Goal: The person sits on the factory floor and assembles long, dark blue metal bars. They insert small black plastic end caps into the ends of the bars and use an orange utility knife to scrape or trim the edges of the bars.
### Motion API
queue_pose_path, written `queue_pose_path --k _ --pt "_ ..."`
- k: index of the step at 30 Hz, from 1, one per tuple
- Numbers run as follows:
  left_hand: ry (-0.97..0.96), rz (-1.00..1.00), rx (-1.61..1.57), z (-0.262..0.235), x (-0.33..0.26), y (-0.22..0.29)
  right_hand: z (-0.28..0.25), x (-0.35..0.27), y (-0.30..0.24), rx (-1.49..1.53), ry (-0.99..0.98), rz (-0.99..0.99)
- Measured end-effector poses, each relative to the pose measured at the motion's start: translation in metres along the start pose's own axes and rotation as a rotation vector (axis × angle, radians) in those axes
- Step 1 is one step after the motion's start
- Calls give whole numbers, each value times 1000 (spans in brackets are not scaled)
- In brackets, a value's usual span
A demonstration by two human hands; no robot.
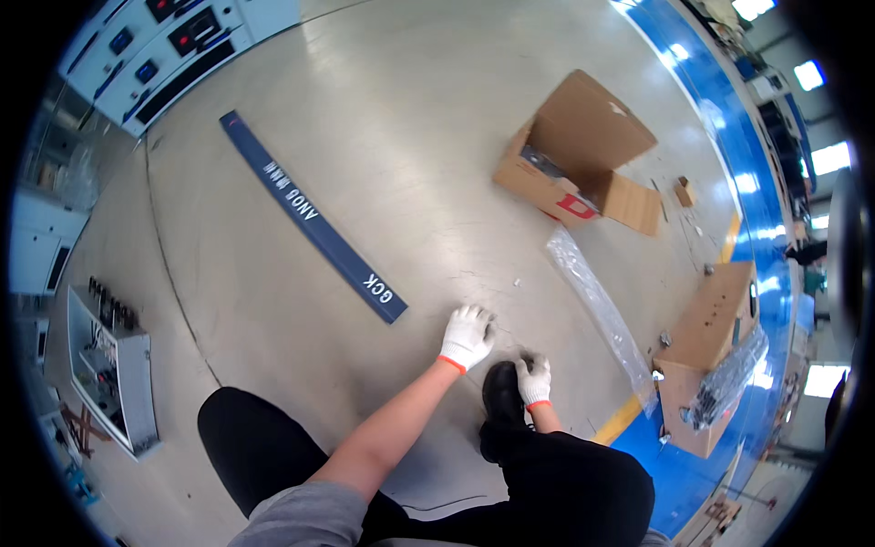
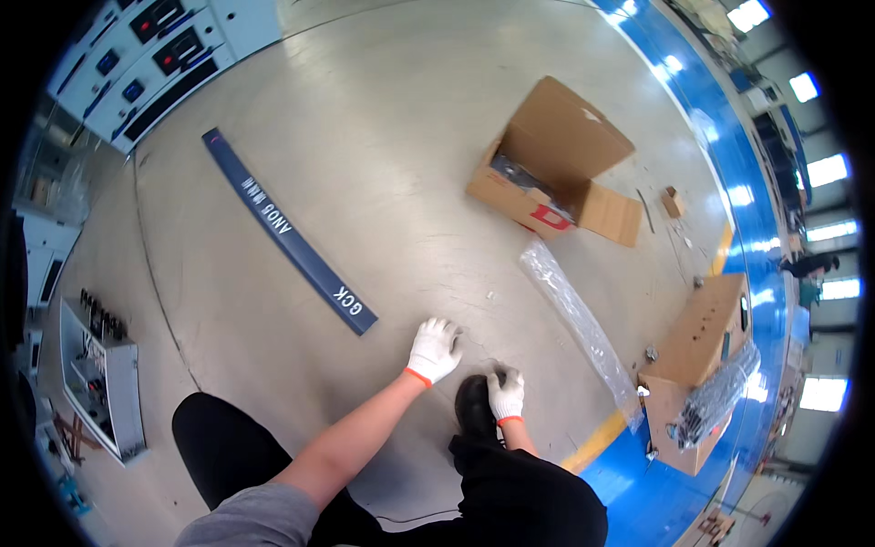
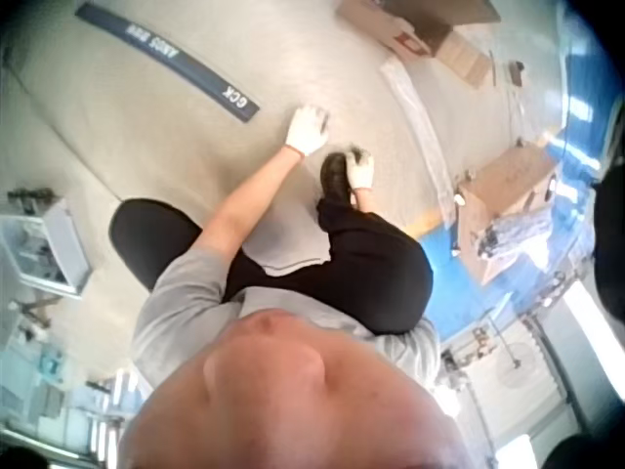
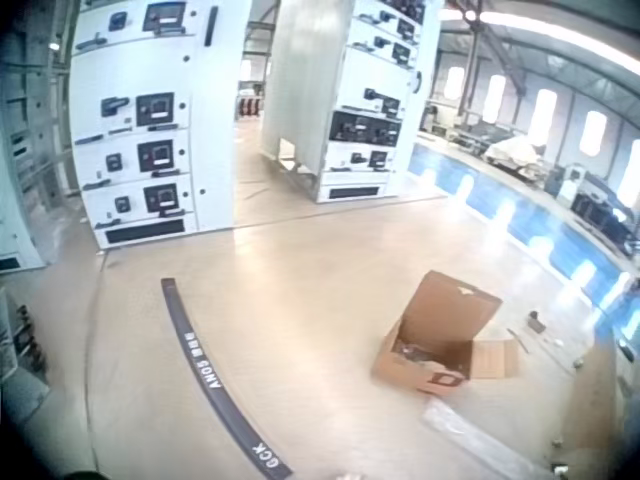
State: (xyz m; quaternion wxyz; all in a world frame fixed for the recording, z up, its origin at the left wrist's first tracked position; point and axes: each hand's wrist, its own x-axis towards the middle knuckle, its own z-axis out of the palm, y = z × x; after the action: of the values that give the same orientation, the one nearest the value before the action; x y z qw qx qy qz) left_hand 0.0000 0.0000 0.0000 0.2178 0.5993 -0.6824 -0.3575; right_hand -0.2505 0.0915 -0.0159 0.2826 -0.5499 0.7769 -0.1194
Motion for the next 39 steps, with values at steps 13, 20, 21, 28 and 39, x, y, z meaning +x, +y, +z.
queue_pose_path --k 13,20,21,28,39 --pt "114 82 483 119 -95 1 7 -346 170 -45 587 910" --pt "147 84 617 121 -93 -1 47 -462 206 253 408 1212" --pt "150 84 630 120 -95 0 53 -474 211 306 361 1244" --pt "144 60 673 130 -92 0 48 -522 262 627 -163 1398" --pt "82 50 666 134 -101 15 -479 -180 274 -34 941 542"
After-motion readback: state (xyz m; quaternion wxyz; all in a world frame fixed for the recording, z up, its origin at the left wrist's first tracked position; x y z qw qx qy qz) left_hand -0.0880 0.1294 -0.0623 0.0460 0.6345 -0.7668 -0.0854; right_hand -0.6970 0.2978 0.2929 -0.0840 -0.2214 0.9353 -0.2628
